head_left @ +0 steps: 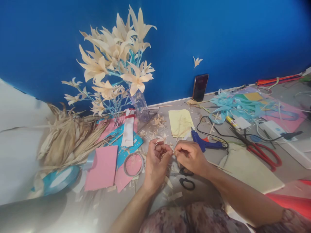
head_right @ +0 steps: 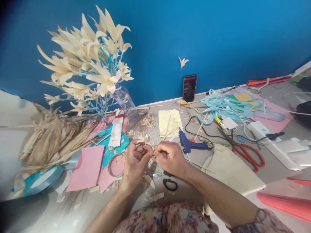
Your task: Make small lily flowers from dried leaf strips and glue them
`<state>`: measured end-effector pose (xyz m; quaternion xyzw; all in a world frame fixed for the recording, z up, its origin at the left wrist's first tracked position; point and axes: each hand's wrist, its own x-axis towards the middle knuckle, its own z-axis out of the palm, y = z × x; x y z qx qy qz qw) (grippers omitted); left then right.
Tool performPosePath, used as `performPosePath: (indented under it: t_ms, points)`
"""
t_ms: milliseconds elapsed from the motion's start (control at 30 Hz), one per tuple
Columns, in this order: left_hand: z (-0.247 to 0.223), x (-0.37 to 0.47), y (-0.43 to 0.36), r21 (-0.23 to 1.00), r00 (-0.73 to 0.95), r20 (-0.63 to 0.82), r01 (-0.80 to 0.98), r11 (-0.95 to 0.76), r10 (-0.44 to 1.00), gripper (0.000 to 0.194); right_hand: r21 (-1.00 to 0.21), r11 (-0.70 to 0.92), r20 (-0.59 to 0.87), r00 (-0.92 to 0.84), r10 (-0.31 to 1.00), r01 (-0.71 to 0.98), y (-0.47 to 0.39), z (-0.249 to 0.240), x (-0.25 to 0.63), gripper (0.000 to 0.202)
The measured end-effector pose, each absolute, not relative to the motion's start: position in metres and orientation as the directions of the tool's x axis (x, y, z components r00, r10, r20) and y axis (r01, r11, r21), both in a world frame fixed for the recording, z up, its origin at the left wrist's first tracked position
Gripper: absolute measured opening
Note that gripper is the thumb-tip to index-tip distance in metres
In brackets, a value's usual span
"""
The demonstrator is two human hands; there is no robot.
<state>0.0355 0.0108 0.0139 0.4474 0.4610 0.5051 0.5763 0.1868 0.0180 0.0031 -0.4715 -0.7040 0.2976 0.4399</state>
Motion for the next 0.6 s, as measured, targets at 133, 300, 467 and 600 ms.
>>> performPosePath:
  t_ms: [133,300,467,600]
  points:
    - [0.0129,0.0329,0.0133,0.972,0.066,-0.08,-0.214,0.093,0.995,0.029,-0.86,0.346,0.309,-0.156,0.938,0.376,0.0188,0.004,0.1878,0.017]
    - [0.0132,0.0328,0.016,0.949,0.004,-0.133,-0.29,0.128,0.991,0.035,-0.897,0.245,0.212,-0.127,0.969,0.369,0.0194,0.0066,0.1859,0.014]
    - [0.0134,0.0371,0.0127,0.939,-0.08,-0.179,-0.312,0.146,0.981,0.039,-0.904,0.204,0.17,-0.121,0.978,0.377,0.0179,0.0056,0.1813,0.009]
    - [0.0126,0.039,0.0111,0.948,-0.106,-0.182,-0.282,0.146,0.978,0.039,-0.892,0.22,0.196,-0.1,0.975,0.395,0.0173,0.0036,0.1797,0.011]
